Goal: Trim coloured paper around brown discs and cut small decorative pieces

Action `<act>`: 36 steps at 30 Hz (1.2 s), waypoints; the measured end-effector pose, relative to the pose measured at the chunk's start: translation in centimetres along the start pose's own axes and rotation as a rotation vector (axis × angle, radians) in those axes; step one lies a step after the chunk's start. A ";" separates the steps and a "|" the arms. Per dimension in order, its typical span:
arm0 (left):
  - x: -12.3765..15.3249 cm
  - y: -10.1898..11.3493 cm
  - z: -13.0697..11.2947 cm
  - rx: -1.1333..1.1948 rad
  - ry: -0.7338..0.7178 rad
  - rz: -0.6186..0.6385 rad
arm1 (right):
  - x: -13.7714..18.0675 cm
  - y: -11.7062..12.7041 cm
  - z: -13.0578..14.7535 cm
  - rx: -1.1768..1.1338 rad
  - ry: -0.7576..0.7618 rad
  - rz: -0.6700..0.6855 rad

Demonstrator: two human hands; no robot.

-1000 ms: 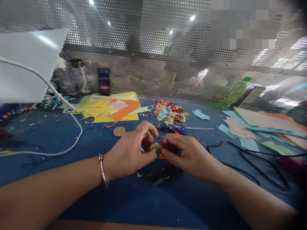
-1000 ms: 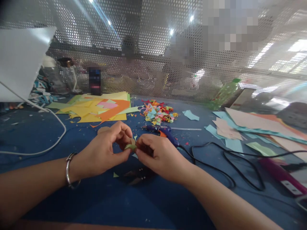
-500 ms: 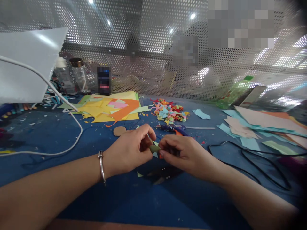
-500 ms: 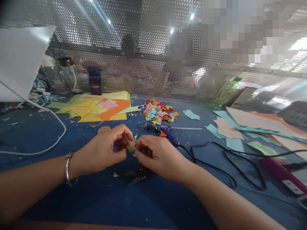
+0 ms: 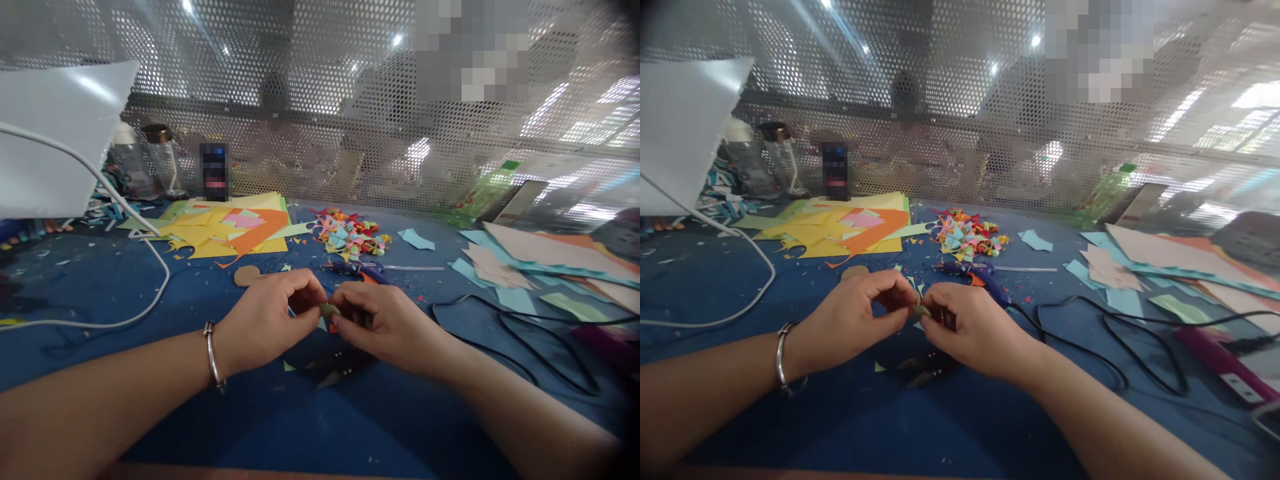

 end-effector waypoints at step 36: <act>0.7 -2.7 3.3 1.046 0.614 0.062 | 1.5 1.6 2.4 0.171 0.422 -0.272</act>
Point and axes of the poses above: each hand's wrist, its own x-axis away from the middle knuckle, its own y-axis out of the back of the hand, z = x × y, the point moved 8 cm from there along -x, towards the middle knuckle, and after that the axes turned 2 degrees about x, right-handed, at the moved point
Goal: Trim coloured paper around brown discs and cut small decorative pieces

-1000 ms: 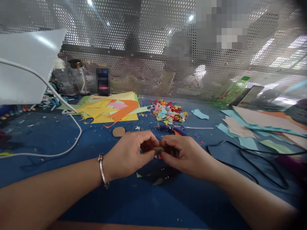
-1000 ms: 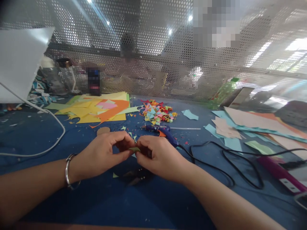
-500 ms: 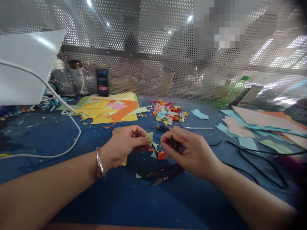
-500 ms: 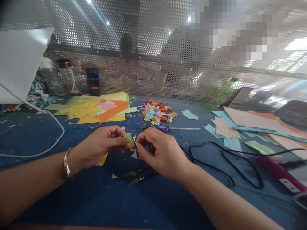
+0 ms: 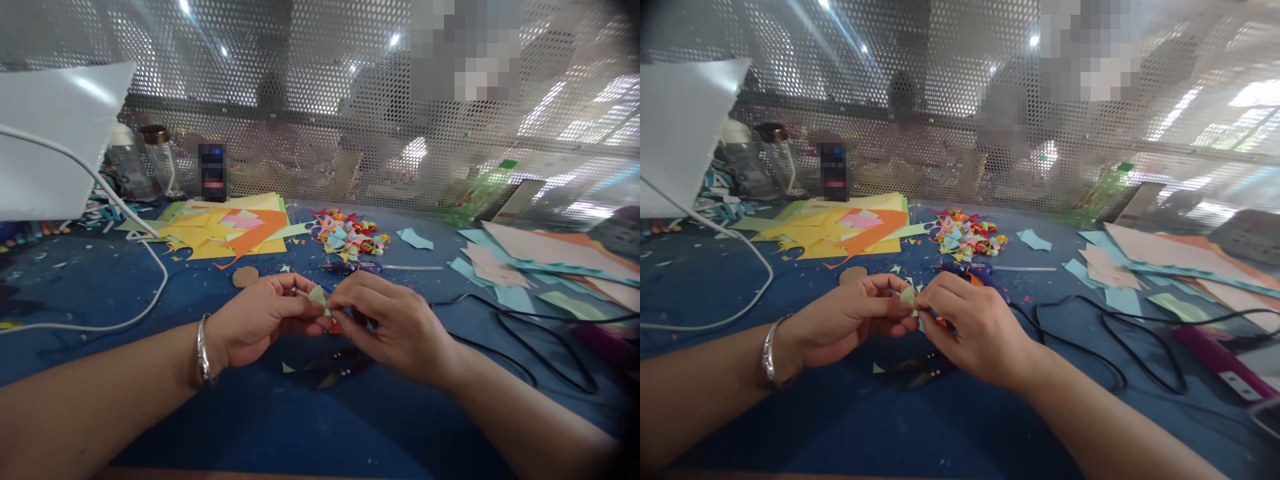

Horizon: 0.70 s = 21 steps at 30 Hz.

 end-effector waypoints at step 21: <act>-0.2 0.0 -1.3 -0.148 -0.242 -0.004 | -0.3 -0.3 -1.3 -0.090 -0.282 -0.030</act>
Point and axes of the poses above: each hand's wrist, its own x-axis away from the middle knuckle, its own y-axis out of the back of the hand, z = x × y, the point moved 8 cm from there along -x, towards the middle knuckle, and after that the axes turned 2 degrees about x, right-handed, at the moved point
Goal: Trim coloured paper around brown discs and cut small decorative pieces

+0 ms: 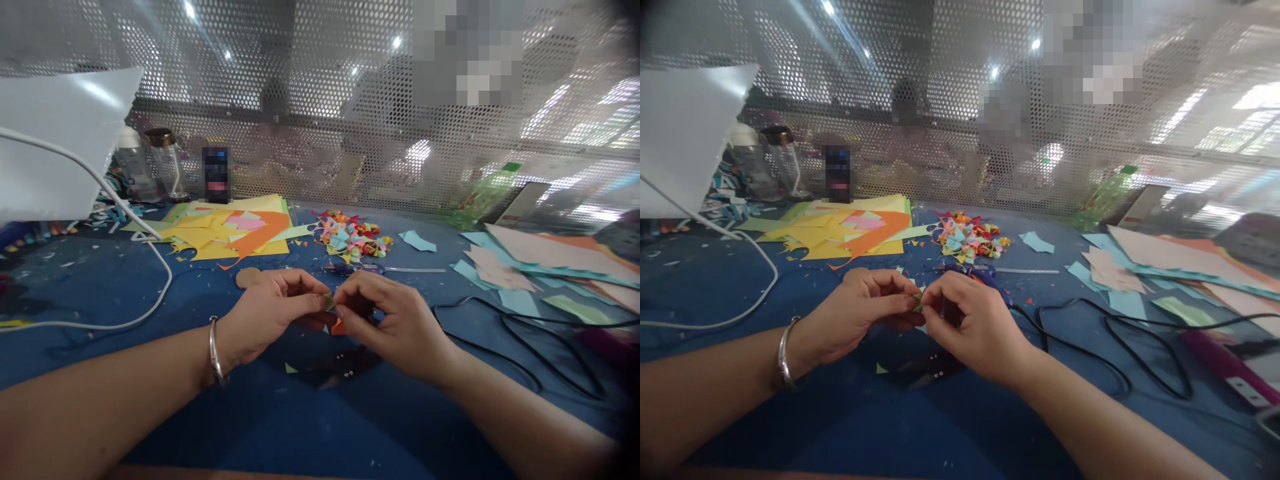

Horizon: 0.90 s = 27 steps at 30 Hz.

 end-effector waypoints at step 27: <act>0.4 0.3 -0.6 -0.381 -0.171 -0.083 | 0.1 0.4 -0.3 -0.005 -0.064 -0.117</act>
Point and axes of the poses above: each hand's wrist, its own x-axis away from the middle knuckle, its own y-axis out of the back of the hand, z = x × y, the point moved 8 cm from there along -x, towards the middle knuckle, and after that the axes turned 2 degrees about x, right-handed, at the moved point
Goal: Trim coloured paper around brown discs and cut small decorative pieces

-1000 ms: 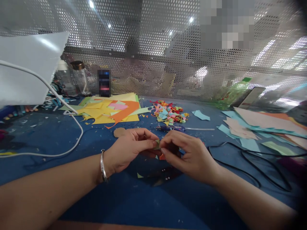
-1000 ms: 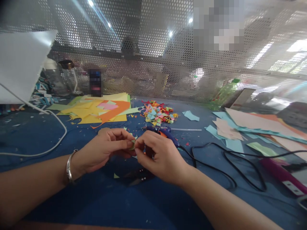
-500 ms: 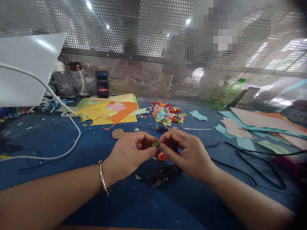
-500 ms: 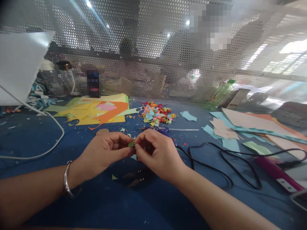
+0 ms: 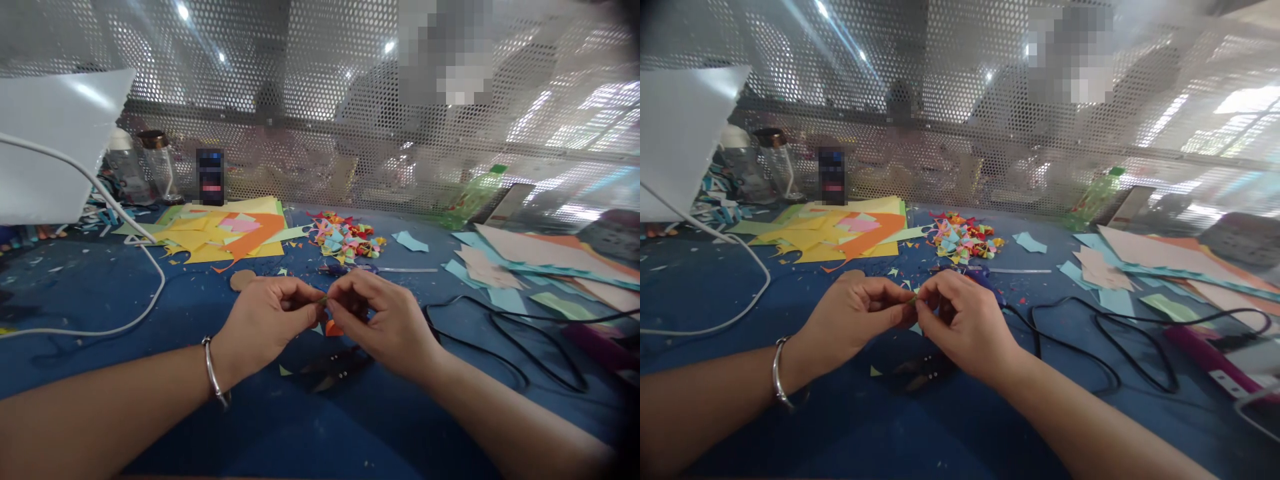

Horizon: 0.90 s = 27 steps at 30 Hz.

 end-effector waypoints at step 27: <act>-0.1 -0.4 -0.5 -0.026 0.025 0.037 | 0.4 -0.3 0.4 0.043 0.063 0.032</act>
Point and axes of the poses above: each hand's wrist, its own x-axis away from the middle knuckle, its own y-axis out of the back of the hand, z = x × y, the point moved 8 cm from there along -x, towards the middle knuckle, and after that the axes turned 2 degrees about x, right-handed, at the moved point
